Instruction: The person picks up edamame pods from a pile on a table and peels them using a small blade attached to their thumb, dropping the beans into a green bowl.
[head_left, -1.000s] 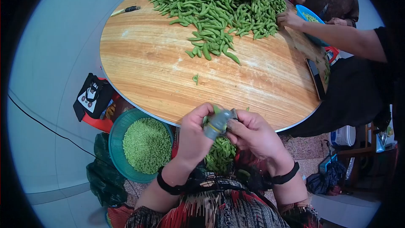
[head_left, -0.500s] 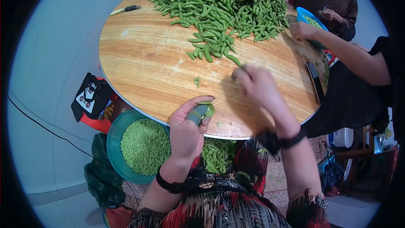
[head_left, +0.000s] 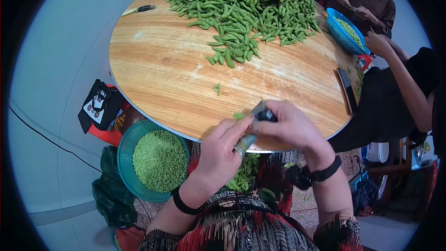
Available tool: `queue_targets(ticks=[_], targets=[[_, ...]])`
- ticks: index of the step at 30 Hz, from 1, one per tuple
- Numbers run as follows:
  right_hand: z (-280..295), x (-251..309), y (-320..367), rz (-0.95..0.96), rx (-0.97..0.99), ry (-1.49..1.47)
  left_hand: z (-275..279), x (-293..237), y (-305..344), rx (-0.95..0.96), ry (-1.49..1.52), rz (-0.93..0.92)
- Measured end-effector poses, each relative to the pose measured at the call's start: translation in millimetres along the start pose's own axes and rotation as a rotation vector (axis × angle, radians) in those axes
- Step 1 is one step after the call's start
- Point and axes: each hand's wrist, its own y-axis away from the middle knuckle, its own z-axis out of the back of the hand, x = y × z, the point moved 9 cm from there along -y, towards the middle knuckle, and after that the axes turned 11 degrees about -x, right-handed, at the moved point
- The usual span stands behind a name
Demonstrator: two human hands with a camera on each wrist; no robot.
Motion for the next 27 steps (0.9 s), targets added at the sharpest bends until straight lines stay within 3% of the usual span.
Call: queue_targets(ticks=[1,3,5,6,7,9,11,13,16,18,19,22,24,27], targets=[[-6.5,-3.8,6.1,0.028,0.027,-0.070,1.1,-1.0,-0.3,-0.008,0.007,-0.009],[-7.1,-4.4,20.6,-0.094,-0.004,-0.122,2.6,3.5,0.3,-0.013,0.011,-0.017],[-11.8,-0.1,28.5,-0.068,-0.039,-0.171,-1.0,36.8,2.6,-0.050,0.449,0.307],[-11.4,1.9,31.7,-0.042,-0.075,-0.221,-9.2,50.0,11.1,-0.049,0.763,0.633],[-12.9,-1.2,34.5,-0.042,-0.075,-0.223,-7.7,47.8,11.0,-0.049,0.761,0.633],[-30.1,-5.4,40.6,-0.045,0.103,-0.271,-15.2,47.9,16.4,-0.043,1.032,0.788],[-31.2,-9.2,43.1,-0.077,0.106,-0.257,-14.5,50.0,17.7,-0.053,1.008,0.774],[-37.5,-13.1,44.6,-0.121,0.193,-0.460,-14.6,52.8,18.8,-0.063,0.987,0.761],[-36.6,-12.3,46.0,-0.143,0.164,-0.409,-15.5,54.4,20.2,-0.058,0.897,0.739],[-36.4,-12.8,46.7,-0.155,0.155,-0.416,-4.9,41.7,11.1,-0.083,0.606,0.471],[-36.4,-13.6,47.0,-0.168,0.147,-0.424,-5.7,41.2,12.2,-0.083,0.607,0.471],[-36.1,-14.3,48.6,-0.176,0.107,-0.363,-6.2,36.4,12.4,-0.062,0.705,0.440],[-38.9,-15.1,49.5,-0.209,0.125,-0.407,-20.0,41.6,18.6,0.081,1.058,0.693],[-39.2,-15.0,47.4,-0.216,0.122,-0.419,-24.7,38.0,18.4,0.211,1.188,0.701]])
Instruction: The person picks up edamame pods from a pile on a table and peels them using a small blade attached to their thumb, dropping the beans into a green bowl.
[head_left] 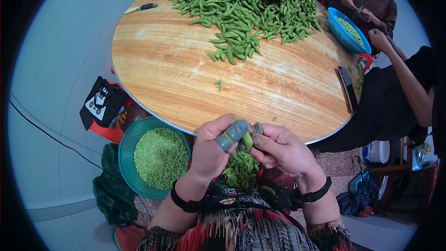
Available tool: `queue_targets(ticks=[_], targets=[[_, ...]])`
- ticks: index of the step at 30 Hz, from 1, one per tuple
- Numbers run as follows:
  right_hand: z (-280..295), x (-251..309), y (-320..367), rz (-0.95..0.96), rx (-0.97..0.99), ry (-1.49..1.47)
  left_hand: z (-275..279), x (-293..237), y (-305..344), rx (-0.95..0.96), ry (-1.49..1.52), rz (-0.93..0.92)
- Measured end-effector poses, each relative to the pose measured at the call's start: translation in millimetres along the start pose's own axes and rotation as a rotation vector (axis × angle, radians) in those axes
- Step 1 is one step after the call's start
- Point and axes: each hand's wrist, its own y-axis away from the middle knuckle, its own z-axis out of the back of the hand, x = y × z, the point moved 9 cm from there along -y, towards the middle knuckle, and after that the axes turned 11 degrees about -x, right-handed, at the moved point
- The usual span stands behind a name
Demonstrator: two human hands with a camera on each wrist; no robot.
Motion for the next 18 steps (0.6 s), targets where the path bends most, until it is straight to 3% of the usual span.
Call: queue_targets(ticks=[1,2,3,4,6,10,11,13,16,17,18], targets=[[1.0,2.9,-2.0,0.029,-0.016,0.034,-2.9,2.3,-0.8,-0.001,0.001,-0.001],[0.1,3.4,-3.9,0.028,-0.016,0.034,-2.3,-5.5,-2.0,-0.099,-0.253,-0.184],[5.1,12.6,-6.7,0.151,-0.099,0.205,-2.6,-16.3,0.5,-0.197,-0.507,-0.368],[8.6,23.1,-8.5,0.274,-0.182,0.376,-2.2,-15.4,0.6,-0.197,-0.506,-0.369],[10.9,22.3,-18.0,0.266,-0.211,0.372,8.7,-18.2,1.6,-0.355,-0.740,-0.409],[14.2,26.6,-37.7,0.242,-0.209,0.397,16.9,-26.4,-2.8,-0.424,-0.641,-0.422],[12.9,34.6,-41.3,0.241,-0.205,0.398,24.0,-24.8,-6.0,-0.401,-0.506,-0.352],[0.9,62.2,-51.3,0.330,-0.154,0.809,30.9,-27.5,-11.1,-0.380,-0.371,-0.283],[-9.4,123.7,-95.3,0.805,-0.322,1.020,29.1,-33.8,-13.6,-0.366,-0.355,-0.261],[-16.4,134.4,-110.0,0.947,-0.346,1.054,25.7,-36.3,-14.5,-0.354,-0.471,-0.300],[-21.0,137.9,-125.1,0.951,-0.348,1.050,22.4,-38.6,-15.3,-0.341,-0.587,-0.341]])
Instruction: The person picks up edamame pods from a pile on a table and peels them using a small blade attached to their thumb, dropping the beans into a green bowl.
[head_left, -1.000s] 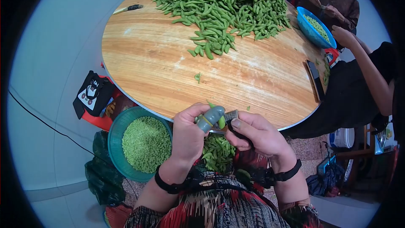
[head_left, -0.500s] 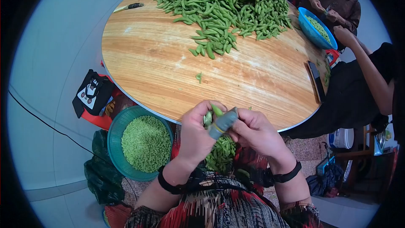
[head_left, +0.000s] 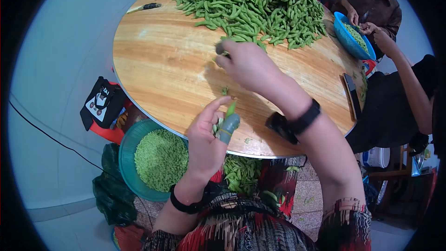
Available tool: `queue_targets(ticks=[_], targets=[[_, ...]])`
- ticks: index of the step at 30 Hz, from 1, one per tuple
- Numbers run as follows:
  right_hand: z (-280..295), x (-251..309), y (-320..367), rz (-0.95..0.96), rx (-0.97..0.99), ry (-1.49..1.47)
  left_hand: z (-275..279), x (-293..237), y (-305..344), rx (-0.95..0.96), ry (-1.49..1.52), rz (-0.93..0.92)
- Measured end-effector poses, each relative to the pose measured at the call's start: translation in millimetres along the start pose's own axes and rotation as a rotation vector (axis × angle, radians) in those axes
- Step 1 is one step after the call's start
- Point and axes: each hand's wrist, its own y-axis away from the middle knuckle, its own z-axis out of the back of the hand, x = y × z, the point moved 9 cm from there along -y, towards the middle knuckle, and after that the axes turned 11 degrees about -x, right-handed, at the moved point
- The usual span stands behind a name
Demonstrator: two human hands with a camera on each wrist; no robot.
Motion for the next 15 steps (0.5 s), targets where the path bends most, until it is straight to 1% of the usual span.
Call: queue_targets(ticks=[1,2,3,5,6,8,9,10,11,12,13,14,15], targets=[[-15.3,-2.8,-8.5,0.019,0.066,0.139,0.8,3.7,-0.6,0.001,-0.004,-0.002],[-27.2,-7.9,-11.5,0.037,0.135,0.278,4.8,2.3,-0.8,-0.029,-0.123,-0.113],[-31.5,-14.9,-11.2,0.037,0.135,0.276,7.4,-3.4,-0.1,-0.060,-0.241,-0.222],[-42.7,-35.5,-2.9,0.035,0.236,0.419,9.6,-7.0,1.4,-0.045,-0.296,-0.240],[-37.0,-36.4,2.8,0.038,0.241,0.421,9.0,-10.5,3.0,-0.032,-0.347,-0.258],[-17.0,-39.1,26.5,-0.060,0.259,0.382,6.9,-16.5,8.4,-0.016,-0.393,-0.263],[-6.7,-39.0,36.4,-0.061,0.259,0.384,3.5,-18.2,10.2,0.007,-0.442,-0.276],[7.9,-38.7,45.5,-0.080,0.216,0.355,2.4,-18.1,11.7,0.012,-0.438,-0.279],[21.6,-35.8,55.6,-0.101,0.174,0.327,-0.8,-11.0,13.6,0.059,-0.407,-0.214],[35.9,-23.5,66.1,-0.107,0.172,0.330,-4.0,-3.8,15.9,0.106,-0.378,-0.146],[50.7,-3.6,76.0,-0.131,0.186,0.233,-4.2,-4.1,17.7,0.110,-0.379,-0.145],[58.6,12.2,86.7,-0.151,0.199,0.133,-9.1,-7.1,21.3,0.168,-0.404,-0.177],[55.2,31.5,100.7,-0.041,0.269,0.084,-14.0,-10.0,25.9,0.228,-0.429,-0.209]])
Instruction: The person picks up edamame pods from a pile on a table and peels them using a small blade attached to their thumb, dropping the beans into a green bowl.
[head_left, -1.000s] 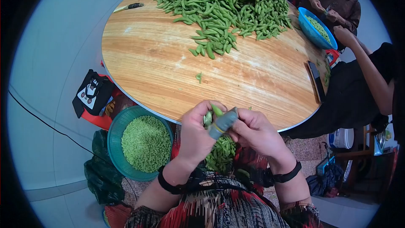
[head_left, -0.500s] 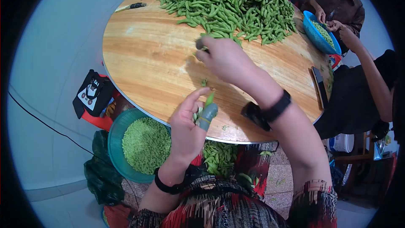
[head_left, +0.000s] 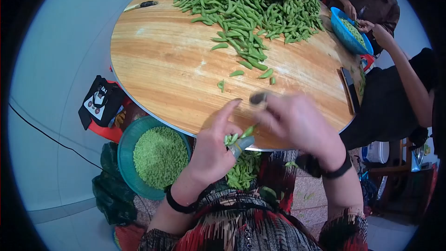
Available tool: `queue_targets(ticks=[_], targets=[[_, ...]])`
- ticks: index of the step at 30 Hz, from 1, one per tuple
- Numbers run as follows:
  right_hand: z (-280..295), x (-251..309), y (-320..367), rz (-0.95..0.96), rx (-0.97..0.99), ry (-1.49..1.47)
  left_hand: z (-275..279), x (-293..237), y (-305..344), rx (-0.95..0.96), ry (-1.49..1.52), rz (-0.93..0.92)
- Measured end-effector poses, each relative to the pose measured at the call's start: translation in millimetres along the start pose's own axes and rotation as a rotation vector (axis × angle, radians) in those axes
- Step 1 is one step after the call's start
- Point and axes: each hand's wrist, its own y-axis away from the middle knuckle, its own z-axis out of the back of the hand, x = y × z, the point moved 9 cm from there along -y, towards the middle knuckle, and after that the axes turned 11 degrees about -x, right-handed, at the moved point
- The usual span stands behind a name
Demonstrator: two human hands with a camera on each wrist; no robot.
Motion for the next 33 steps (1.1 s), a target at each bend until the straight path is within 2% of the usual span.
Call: queue_targets(ticks=[1,4,5,7,8,9,10,11,12,13,15,16,17,18,20,21,23,26,28,30,31,32,33], targets=[[-5.1,17.3,15.1,0.116,0.062,-0.030,1.3,-2.9,1.1,0.007,-0.002,-0.002],[-17.0,20.5,42.6,0.116,0.130,-0.157,-11.7,-25.1,8.0,0.271,0.100,-0.221],[-17.8,21.2,47.4,0.108,0.149,-0.222,-11.4,-18.6,11.4,0.272,0.099,-0.222],[-17.4,25.3,57.2,0.110,0.125,-0.260,-18.2,-11.8,23.0,0.434,0.713,0.001],[-16.7,26.9,61.3,0.107,0.104,-0.298,-18.8,-11.7,26.5,0.435,0.710,0.000],[-18.7,28.7,64.1,0.105,0.102,-0.300,-21.1,-6.7,28.6,0.424,0.885,0.170],[-12.1,27.8,62.1,0.076,-0.014,-0.311,-24.7,-1.4,30.6,0.407,1.056,0.342],[-5.6,26.1,60.2,0.049,-0.132,-0.322,-27.6,-3.2,29.3,0.408,1.052,0.340],[0.2,15.6,60.6,-0.006,-0.314,-0.404,-24.7,7.3,22.0,0.241,1.126,0.439],[-3.0,13.1,60.1,-0.004,-0.316,-0.404,-20.7,19.2,17.7,0.071,1.195,0.538],[-10.5,-28.0,62.5,-0.435,-0.385,-0.536,-23.4,15.6,15.7,0.066,1.179,0.510],[-13.2,-23.0,58.8,-0.402,-0.407,-0.657,-29.4,15.3,19.1,0.043,1.123,0.531],[-14.4,-20.6,58.2,-0.404,-0.408,-0.658,-35.1,16.2,22.4,0.022,1.067,0.555],[-23.3,-19.7,58.2,-0.464,-0.336,-0.746,-31.1,20.6,21.1,-0.085,1.030,0.519],[-37.7,-18.7,60.4,-0.546,-0.181,-0.826,-29.7,22.6,21.0,-0.114,1.038,0.483],[-34.8,-19.3,61.0,-0.546,-0.176,-0.826,-26.1,22.4,20.3,-0.144,1.045,0.447],[-52.4,-9.7,66.5,-0.664,0.078,-1.167,-22.6,24.2,19.3,-0.149,1.081,0.459],[-58.1,-6.5,67.5,-0.561,0.107,-1.212,-19.6,23.9,18.3,-0.162,1.055,0.453],[-58.1,-6.8,66.3,-0.578,0.103,-1.197,-19.0,22.6,18.3,-0.173,0.995,0.437],[-58.2,-7.0,65.1,-0.596,0.098,-1.180,-17.2,22.1,18.2,-0.170,0.758,0.399],[-63.4,-6.5,68.3,-0.688,0.114,-1.314,-16.0,23.9,17.5,-0.170,0.759,0.400],[-68.3,-5.8,70.9,-0.782,0.131,-1.446,-16.1,17.2,14.2,-0.106,0.806,0.313],[-68.2,-6.0,70.3,-0.783,0.132,-1.446,-16.9,9.4,12.3,-0.041,0.851,0.227]])
